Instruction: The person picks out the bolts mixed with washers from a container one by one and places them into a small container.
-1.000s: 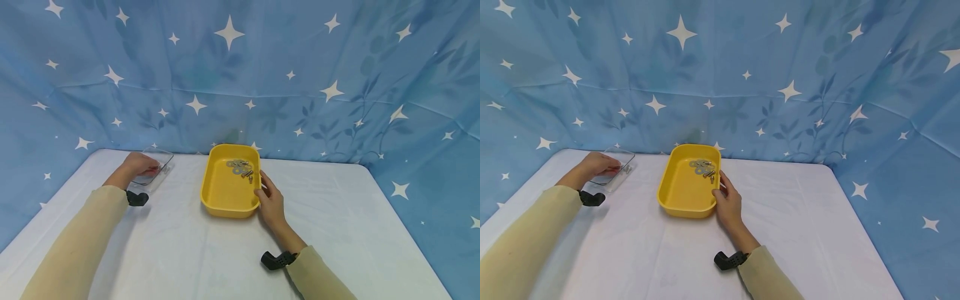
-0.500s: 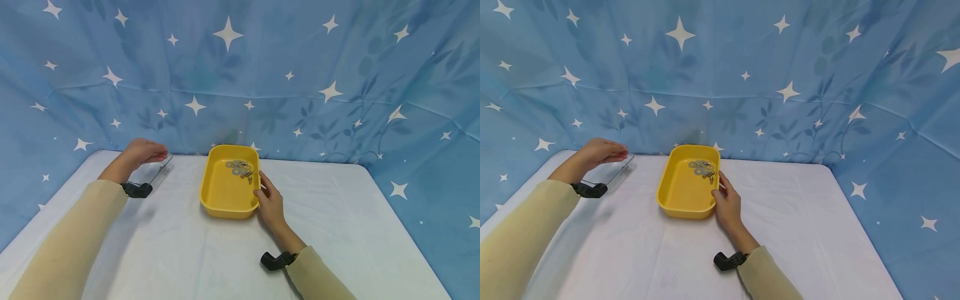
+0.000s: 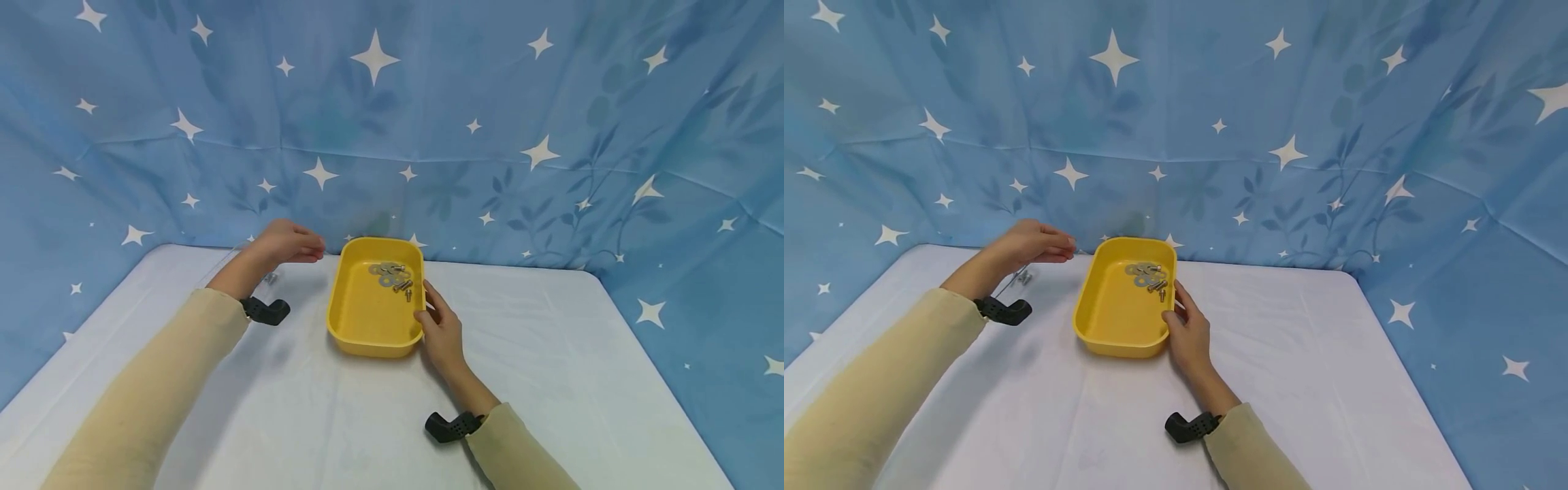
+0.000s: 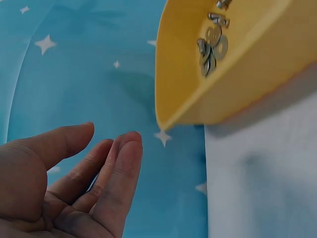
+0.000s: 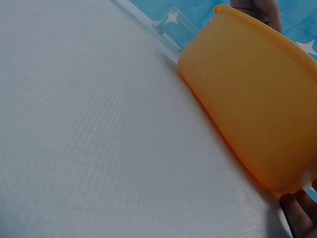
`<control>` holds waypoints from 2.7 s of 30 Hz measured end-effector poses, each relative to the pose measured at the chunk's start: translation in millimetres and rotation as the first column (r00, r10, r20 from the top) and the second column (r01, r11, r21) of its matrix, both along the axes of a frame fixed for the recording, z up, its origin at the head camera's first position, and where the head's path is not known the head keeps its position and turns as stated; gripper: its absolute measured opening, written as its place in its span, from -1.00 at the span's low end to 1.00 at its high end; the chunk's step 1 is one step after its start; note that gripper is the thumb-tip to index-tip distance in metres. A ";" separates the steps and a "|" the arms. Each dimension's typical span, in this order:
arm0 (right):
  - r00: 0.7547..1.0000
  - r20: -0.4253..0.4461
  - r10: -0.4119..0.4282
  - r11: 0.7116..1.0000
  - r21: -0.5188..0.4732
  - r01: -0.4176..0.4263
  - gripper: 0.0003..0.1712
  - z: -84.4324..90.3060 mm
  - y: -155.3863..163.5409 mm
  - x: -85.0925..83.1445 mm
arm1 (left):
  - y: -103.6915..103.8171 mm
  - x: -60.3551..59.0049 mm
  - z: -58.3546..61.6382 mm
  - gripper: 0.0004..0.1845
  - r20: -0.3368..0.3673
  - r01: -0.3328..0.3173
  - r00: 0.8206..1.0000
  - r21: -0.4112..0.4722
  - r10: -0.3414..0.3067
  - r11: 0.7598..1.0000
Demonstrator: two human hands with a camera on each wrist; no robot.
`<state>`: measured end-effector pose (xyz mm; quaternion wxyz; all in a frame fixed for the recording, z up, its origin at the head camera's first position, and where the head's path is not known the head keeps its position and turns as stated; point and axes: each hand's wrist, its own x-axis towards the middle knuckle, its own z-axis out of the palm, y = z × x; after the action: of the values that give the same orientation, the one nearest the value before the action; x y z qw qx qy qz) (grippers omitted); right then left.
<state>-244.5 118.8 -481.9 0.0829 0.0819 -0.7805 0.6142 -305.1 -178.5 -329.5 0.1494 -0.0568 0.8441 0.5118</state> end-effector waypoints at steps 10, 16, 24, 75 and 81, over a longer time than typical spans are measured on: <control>1.000 -0.001 -0.012 1.000 0.008 0.012 -0.28 0.7 1.2 -2.4 | 61.3 -9.1 -11.8 -0.58 0.026 0.071 0.997 0.060 -0.073 0.996; 1.000 -0.016 -0.023 1.000 -0.003 0.023 -0.29 -0.6 2.0 -4.2 | 93.9 -14.9 -23.5 -0.63 0.028 0.088 0.995 0.129 -0.093 0.988; 0.999 -0.044 -0.014 1.000 -0.022 0.013 -0.31 -1.6 3.7 -5.4 | 121.3 -26.0 -34.9 -0.66 0.057 0.154 0.985 0.093 -0.160 0.984; 0.999 -0.047 0.006 1.000 0.003 -0.006 -0.30 -0.4 -1.6 -4.5 | 138.8 -38.9 -75.5 -0.73 0.278 0.070 0.957 0.051 -0.081 0.996; 0.999 -0.042 0.006 1.000 0.001 -0.006 -0.29 -0.3 -0.1 -4.0 | 145.6 -38.8 -79.9 -0.73 0.281 0.077 0.954 0.097 -0.101 0.992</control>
<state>-248.4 118.7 -482.2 0.0975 0.0970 -0.7785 0.6123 -344.0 -32.9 -409.3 0.2946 -0.0854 0.7930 0.5264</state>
